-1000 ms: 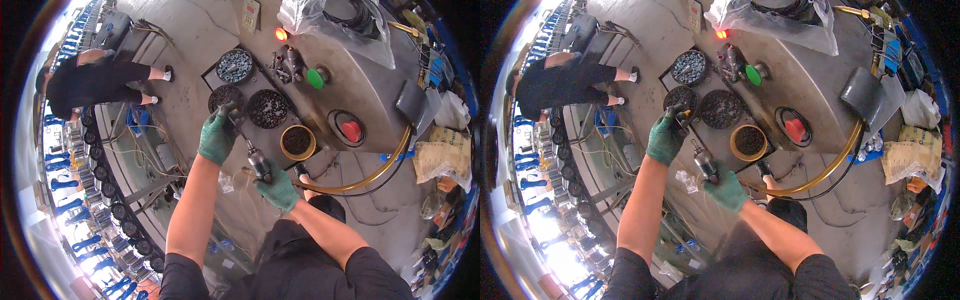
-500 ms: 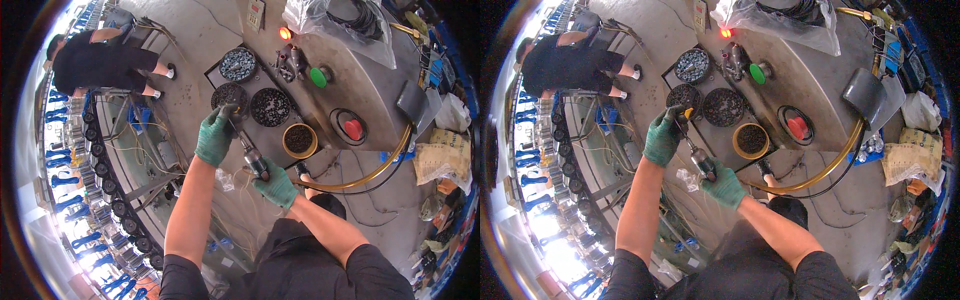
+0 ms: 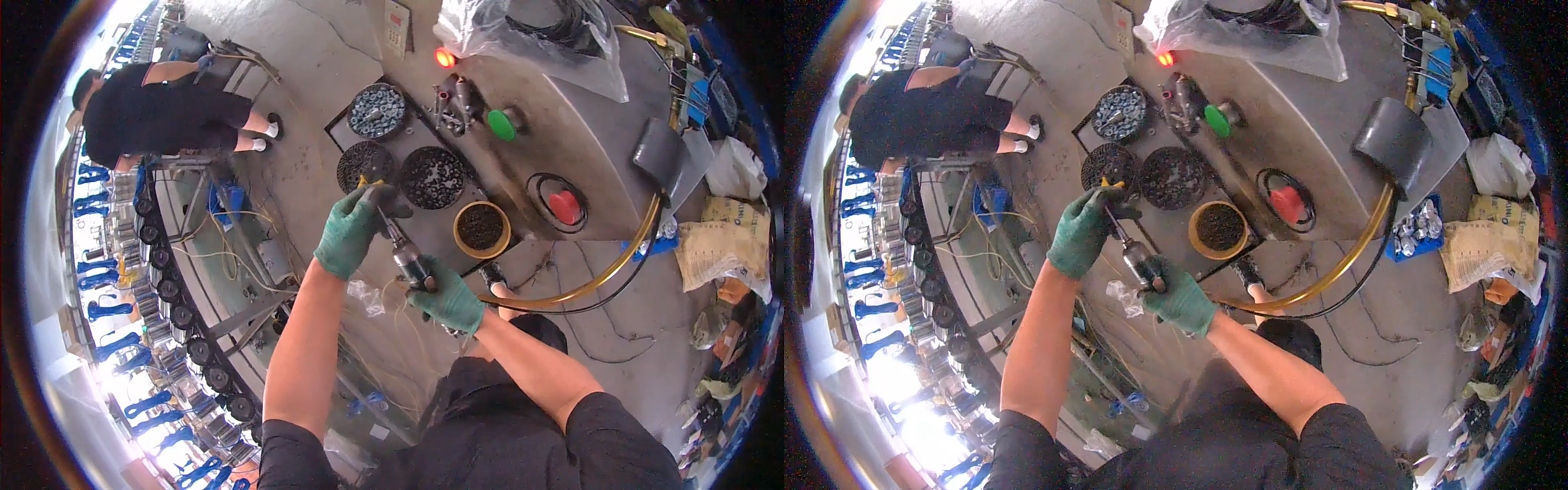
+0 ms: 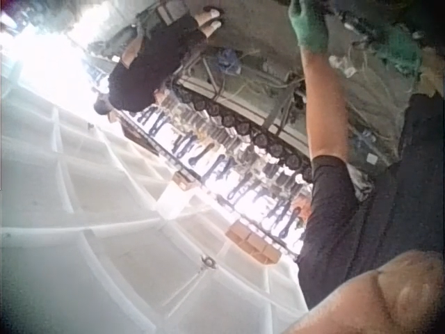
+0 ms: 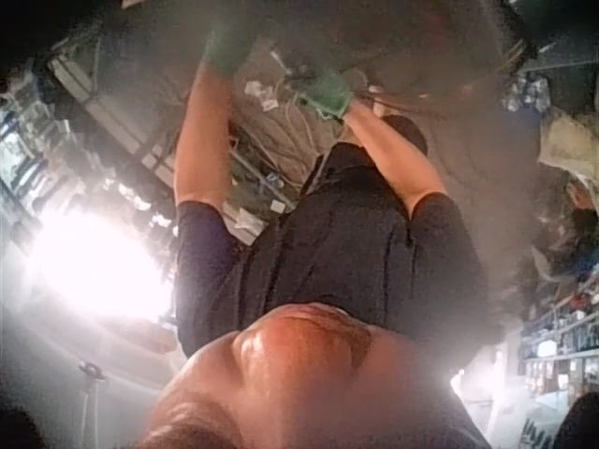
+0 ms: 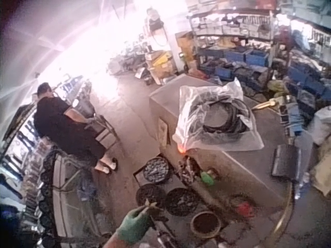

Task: The person assembles metal pump units by using an electric screwdriver to fasten small black components onto the housing and then manually attaching circular mounting plates to the assembly.

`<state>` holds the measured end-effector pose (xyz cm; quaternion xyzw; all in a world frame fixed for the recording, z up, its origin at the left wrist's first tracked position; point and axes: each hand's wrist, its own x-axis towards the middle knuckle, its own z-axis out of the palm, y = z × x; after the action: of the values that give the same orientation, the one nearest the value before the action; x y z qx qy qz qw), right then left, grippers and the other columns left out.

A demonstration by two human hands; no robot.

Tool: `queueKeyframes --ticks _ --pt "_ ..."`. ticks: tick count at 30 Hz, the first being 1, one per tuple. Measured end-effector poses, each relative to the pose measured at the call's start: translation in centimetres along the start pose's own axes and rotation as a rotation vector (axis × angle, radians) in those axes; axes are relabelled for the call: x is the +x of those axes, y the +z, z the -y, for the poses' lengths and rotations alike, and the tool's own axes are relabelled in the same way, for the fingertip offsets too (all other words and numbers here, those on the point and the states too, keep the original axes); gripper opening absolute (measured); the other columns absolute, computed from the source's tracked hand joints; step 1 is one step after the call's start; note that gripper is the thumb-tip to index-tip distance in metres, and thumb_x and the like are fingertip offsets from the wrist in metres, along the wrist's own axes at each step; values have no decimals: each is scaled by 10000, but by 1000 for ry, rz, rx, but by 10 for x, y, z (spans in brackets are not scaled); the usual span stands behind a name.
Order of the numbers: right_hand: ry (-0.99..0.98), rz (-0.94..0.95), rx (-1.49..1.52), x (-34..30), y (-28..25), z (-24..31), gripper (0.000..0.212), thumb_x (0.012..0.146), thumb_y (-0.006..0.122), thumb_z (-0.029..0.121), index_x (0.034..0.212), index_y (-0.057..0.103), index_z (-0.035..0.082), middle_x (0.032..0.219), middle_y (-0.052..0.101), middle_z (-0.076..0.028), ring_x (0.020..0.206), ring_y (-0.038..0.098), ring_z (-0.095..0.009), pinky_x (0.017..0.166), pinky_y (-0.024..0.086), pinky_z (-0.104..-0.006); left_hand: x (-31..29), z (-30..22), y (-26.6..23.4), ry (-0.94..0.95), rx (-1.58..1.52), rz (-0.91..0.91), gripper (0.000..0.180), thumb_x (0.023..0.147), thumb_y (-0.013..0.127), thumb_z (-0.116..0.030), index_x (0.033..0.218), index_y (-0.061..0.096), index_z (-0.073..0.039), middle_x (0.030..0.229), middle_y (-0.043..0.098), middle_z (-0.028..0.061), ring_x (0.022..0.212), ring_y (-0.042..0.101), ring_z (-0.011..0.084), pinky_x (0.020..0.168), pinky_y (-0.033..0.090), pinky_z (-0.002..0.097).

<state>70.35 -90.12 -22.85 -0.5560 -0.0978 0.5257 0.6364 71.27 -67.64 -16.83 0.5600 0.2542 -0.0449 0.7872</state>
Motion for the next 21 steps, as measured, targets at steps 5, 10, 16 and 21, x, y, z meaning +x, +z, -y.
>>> queueKeyframes --ticks 5,10,16,21 --pt "-116 -56 -59 -10 -9 -2 481 829 724 162 1271 565 58 877 593 -26 748 515 -128 703 489 -323 25 13 -5 202 143 -75 400 1093 525 -331 1294 628 -1 1223 706 115 1126 670 205 985 530 343" --pt "-202 -91 -43 -19 -18 -10 461 812 731 114 1247 580 89 946 610 -23 831 561 -128 770 514 -316 73 50 4 620 1442 188 439 878 705 -207 1288 644 -64 1304 635 193 1231 592 403 1060 482 486" --pt "-199 -149 10 -23 -19 -5 464 816 727 115 1254 577 100 990 632 -22 873 602 -150 816 535 -333 103 62 12 701 1771 375 546 893 664 -417 1331 635 -91 1322 615 163 1255 561 380 1073 441 517" --pt "-196 -161 0 -20 -18 -29 508 824 744 128 1294 554 101 1046 654 -48 920 620 -167 855 535 -342 105 72 9 774 1795 434 456 886 668 -415 1287 679 -198 1290 627 137 1206 575 377 1001 468 529"
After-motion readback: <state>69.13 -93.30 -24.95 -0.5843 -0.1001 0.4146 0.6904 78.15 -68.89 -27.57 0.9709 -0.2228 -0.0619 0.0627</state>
